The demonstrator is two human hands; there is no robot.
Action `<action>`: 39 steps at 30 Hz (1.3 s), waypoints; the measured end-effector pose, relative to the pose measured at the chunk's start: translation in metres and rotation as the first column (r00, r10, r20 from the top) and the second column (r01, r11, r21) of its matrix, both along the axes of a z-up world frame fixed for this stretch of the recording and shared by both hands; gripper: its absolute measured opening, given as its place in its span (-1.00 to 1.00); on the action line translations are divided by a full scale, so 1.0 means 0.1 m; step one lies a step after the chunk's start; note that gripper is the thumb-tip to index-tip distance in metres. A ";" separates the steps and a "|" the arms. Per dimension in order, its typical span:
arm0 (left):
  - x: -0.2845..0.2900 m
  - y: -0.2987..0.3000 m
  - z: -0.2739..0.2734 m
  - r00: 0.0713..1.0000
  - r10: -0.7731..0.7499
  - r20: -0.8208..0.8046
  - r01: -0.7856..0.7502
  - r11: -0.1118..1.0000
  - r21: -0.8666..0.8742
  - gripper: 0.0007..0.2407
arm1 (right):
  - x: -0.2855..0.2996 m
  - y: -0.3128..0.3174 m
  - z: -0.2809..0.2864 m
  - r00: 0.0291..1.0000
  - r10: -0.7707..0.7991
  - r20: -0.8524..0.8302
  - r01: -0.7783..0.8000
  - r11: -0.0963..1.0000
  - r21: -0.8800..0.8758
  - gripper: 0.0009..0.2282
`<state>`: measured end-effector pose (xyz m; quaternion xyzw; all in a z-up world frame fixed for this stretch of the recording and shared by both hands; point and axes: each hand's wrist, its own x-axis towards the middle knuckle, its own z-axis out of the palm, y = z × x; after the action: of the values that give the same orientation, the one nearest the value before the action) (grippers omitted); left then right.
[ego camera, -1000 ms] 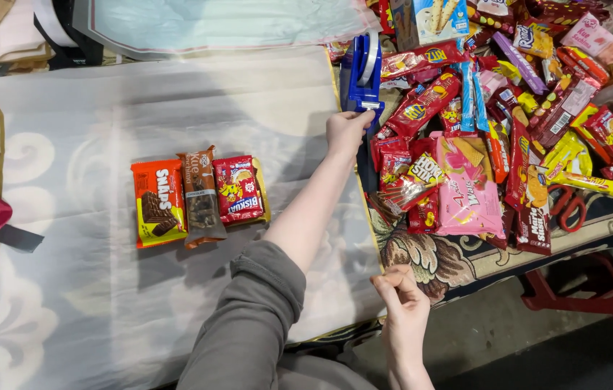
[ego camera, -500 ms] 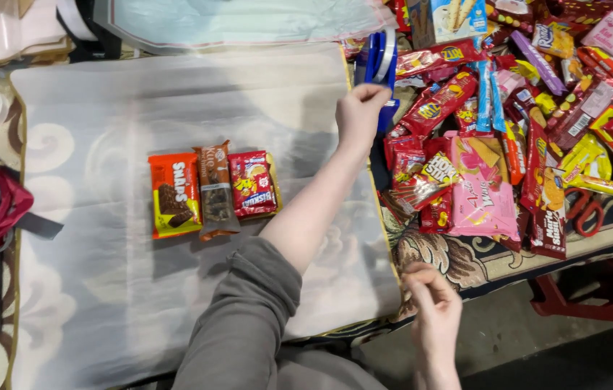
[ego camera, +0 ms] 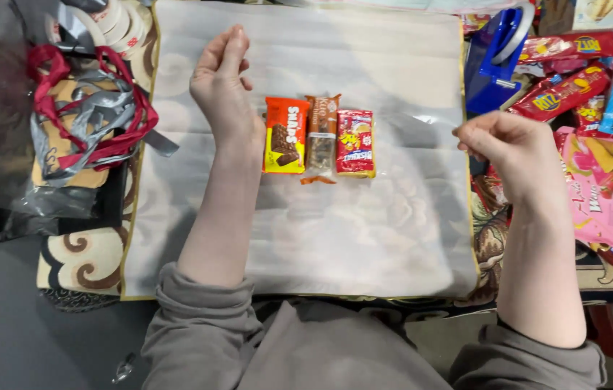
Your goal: Arranging various snack packages such as biscuits and wafers on a white surface to create a layout.
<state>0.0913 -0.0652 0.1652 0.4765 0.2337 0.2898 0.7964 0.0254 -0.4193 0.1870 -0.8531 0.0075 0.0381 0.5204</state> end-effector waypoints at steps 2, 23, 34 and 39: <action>-0.16 0.25 -0.10 1.000 0.005 -0.013 -0.005 1.000 0.011 -0.88 | 0.14 0.16 0.05 0.999 0.036 -0.014 -0.036 0.999 -0.020 -0.93; -0.52 0.67 -1.42 0.851 0.052 -0.522 0.305 0.760 0.574 -0.81 | 1.64 0.75 0.53 0.885 0.460 0.073 -0.404 0.837 -0.370 -0.74; -0.57 0.37 -1.68 0.854 0.174 -0.490 0.336 0.534 0.775 -0.89 | 2.78 0.83 0.08 0.788 0.616 -0.012 -0.547 0.691 -0.473 -0.71; -0.59 0.34 -1.68 0.870 0.239 -0.431 0.310 0.416 0.855 -0.90 | 3.03 0.74 -0.10 0.780 0.625 -0.024 -0.563 0.684 -0.464 -0.77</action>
<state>0.0319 -0.0315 -0.0029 0.8911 0.2226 0.2199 0.3287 0.3287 -0.3453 0.1773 -0.9050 -0.2967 0.1438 0.2687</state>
